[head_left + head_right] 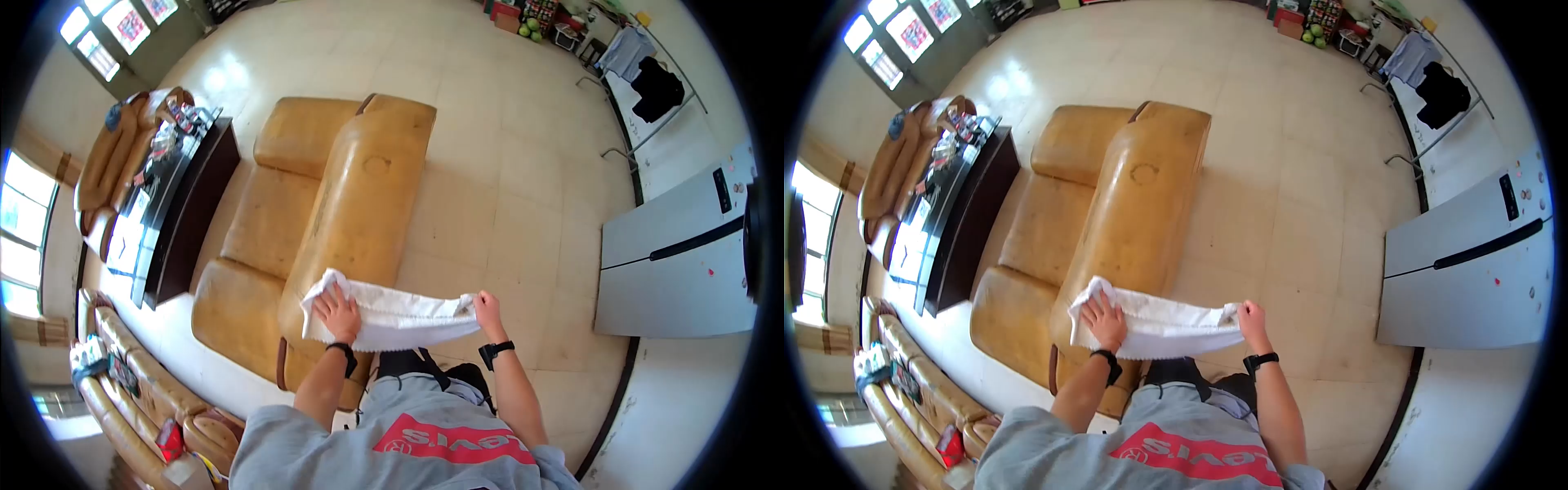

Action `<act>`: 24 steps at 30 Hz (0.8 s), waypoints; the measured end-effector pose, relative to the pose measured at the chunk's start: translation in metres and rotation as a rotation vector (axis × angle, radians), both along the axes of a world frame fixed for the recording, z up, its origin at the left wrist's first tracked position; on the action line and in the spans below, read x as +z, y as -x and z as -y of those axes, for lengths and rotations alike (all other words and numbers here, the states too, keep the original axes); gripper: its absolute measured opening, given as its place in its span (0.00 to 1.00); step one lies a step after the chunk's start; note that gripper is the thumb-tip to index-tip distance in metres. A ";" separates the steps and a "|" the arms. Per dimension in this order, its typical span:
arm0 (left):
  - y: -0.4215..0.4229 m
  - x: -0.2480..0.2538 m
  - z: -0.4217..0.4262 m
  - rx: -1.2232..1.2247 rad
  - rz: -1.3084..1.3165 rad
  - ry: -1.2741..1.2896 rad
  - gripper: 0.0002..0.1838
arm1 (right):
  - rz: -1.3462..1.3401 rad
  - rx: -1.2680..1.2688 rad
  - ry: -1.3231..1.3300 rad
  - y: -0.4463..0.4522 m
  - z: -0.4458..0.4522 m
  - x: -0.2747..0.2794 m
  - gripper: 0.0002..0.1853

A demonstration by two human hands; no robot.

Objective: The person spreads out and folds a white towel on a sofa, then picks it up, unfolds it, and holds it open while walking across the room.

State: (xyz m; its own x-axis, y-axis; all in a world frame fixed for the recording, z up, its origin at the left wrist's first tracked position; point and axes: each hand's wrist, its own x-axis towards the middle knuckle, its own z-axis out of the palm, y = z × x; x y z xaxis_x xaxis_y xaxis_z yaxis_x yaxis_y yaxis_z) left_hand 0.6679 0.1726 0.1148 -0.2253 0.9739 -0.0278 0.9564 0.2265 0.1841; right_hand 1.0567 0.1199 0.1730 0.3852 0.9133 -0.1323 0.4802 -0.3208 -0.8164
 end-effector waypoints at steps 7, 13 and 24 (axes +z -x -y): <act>-0.010 0.004 -0.032 -0.008 -0.062 0.046 0.37 | 0.001 0.023 0.114 -0.035 -0.048 -0.011 0.15; -0.043 0.015 -0.117 0.030 -0.102 0.037 0.34 | -0.046 0.109 0.105 -0.063 -0.103 -0.015 0.17; -0.115 0.038 -0.253 0.299 -0.082 0.123 0.35 | -0.162 0.298 0.076 -0.120 -0.252 0.002 0.15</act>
State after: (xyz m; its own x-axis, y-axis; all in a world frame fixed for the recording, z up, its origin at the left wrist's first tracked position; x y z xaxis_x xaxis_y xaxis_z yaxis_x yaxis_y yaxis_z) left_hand 0.7829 0.4261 0.1525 -0.5068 0.8548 -0.1114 0.8548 0.5151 0.0632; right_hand 1.1763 0.3719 0.1749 0.0709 0.9677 -0.2420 0.4278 -0.2486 -0.8690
